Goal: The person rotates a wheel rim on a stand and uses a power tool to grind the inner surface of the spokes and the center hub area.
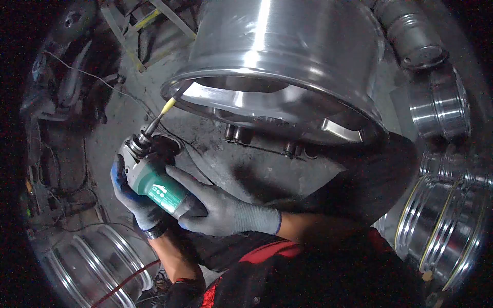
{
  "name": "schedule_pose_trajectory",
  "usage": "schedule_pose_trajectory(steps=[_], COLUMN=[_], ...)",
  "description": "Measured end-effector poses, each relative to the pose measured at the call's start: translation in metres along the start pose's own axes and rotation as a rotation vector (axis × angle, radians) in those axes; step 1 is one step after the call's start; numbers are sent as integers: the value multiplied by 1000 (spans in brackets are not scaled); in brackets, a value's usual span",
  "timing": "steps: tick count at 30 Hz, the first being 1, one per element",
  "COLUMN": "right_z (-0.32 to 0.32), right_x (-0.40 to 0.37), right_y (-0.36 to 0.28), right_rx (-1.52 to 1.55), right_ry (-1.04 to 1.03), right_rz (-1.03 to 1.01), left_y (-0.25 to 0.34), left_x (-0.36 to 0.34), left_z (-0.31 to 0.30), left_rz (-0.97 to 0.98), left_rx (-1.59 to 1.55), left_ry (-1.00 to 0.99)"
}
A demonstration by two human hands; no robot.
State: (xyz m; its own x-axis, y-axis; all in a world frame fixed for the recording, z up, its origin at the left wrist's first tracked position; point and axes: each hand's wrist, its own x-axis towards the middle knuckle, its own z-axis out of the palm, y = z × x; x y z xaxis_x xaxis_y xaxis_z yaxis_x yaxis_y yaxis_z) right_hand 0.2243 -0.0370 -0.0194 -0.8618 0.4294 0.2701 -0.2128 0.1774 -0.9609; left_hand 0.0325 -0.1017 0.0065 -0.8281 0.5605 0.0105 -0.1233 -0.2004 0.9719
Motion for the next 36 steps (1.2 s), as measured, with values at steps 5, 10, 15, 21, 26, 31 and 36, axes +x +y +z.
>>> schedule_pose_trajectory(steps=[5,10,15,21,26,31,36], right_z=[5,-5,-7,-7,-4,-4,-8], right_x=[0,-2,-7,-3,-5,-7,-2], right_y=[2,-4,2,-1,-2,3,-2], right_rx=[92,102,51,103,140,104,-86], right_ry=[-42,-44,21,-43,-22,-11,13], right_rz=[35,86,-3,85,46,63,-22], left_y=[8,2,6,7,11,10,8], left_x=[-4,2,-6,-2,-6,-4,-2], left_z=[7,5,17,15,18,13,22], left_rz=[-148,-104,-221,-137,-198,-231,-150], left_rx=[-317,-235,-268,-224,-277,-248,-191], left_ry=[13,-28,-96,-119,30,-166,-12])
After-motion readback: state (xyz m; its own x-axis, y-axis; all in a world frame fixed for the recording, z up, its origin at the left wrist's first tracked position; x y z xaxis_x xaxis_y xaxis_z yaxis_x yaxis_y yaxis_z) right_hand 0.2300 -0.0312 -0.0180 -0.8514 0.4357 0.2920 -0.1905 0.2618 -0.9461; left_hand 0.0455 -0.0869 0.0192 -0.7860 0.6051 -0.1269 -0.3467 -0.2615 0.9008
